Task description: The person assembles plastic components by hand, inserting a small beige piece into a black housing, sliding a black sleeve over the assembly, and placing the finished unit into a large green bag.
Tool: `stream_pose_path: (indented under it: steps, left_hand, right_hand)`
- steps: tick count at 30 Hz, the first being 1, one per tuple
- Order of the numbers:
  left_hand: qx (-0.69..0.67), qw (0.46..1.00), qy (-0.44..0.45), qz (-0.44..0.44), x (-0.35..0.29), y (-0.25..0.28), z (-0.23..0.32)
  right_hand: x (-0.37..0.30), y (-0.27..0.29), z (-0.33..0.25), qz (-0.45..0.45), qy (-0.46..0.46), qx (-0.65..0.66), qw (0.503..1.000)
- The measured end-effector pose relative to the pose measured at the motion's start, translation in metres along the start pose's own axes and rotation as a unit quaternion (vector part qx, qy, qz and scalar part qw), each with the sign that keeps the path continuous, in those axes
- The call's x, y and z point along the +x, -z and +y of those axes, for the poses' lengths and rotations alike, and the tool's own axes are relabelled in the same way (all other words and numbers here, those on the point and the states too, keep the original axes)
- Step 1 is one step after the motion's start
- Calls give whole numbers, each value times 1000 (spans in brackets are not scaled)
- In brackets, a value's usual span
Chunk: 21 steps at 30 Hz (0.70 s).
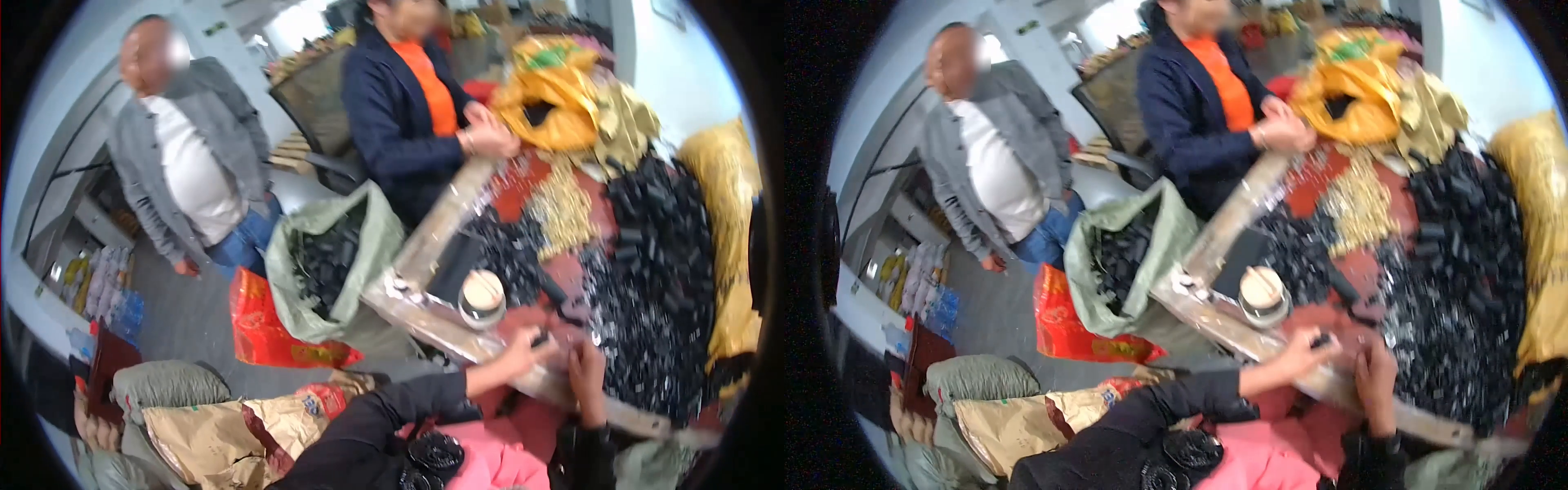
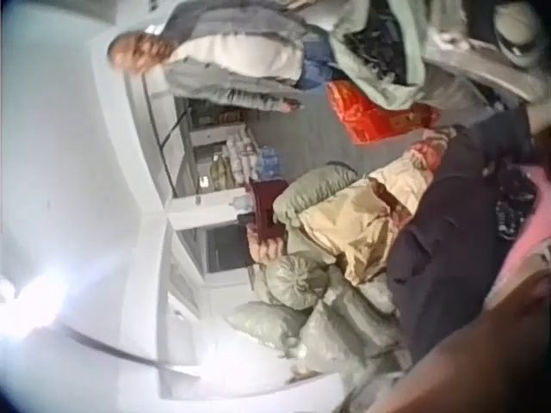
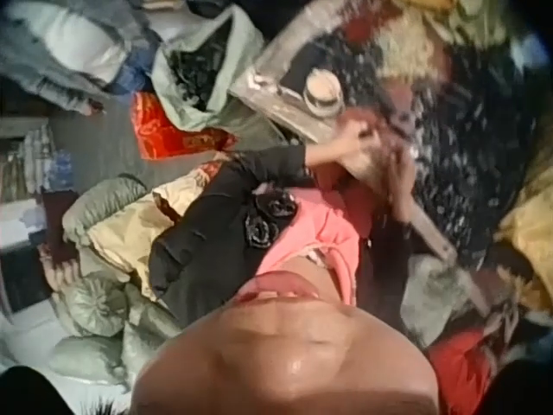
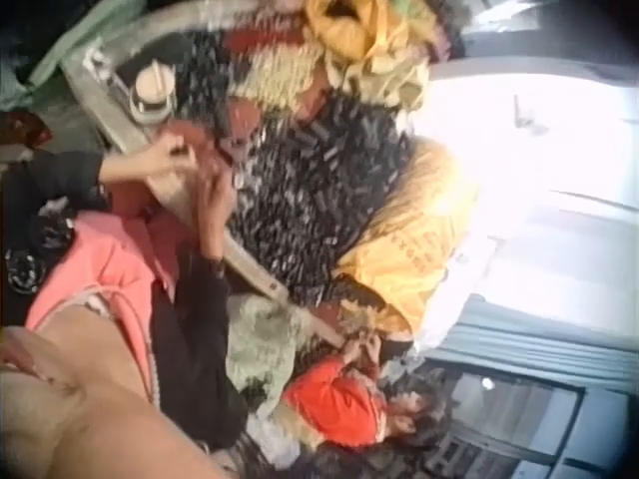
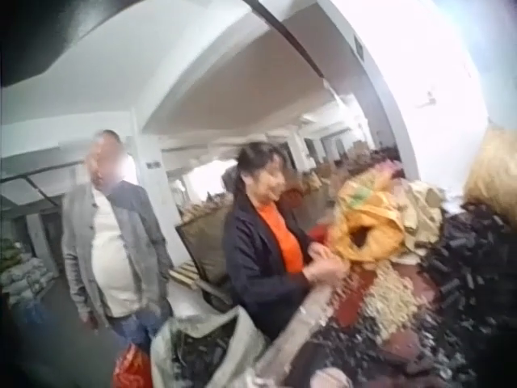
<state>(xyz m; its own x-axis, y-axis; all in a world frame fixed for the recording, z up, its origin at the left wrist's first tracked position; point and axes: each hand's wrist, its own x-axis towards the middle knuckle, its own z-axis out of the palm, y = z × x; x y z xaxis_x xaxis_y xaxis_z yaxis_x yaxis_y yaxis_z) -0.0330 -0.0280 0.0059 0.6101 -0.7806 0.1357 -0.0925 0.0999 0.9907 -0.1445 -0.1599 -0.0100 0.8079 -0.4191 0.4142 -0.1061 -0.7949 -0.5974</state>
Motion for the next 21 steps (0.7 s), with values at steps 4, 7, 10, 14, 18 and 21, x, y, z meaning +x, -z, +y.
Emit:
stream_pose_path:
  steps: [4,7,10,14,18,21]
  left_hand:
    - [-199,963,175,54,19,14,19]
    - [-312,912,266,23,26,21,13]
    - [-376,869,322,1,24,19,9]
    - [-401,847,348,-13,24,12,14]
    - [-397,851,341,-27,18,11,17]
    - [-384,861,331,-39,15,14,18]
  right_hand:
    - [21,-6,23,3,25,-284,958]
    - [35,7,6,-1,-10,-225,974]
    - [34,18,-16,0,-11,-13,1000]
    - [31,15,-46,-20,35,133,990]
    - [25,11,-52,3,72,109,991]
    - [23,9,-55,23,72,91,993]
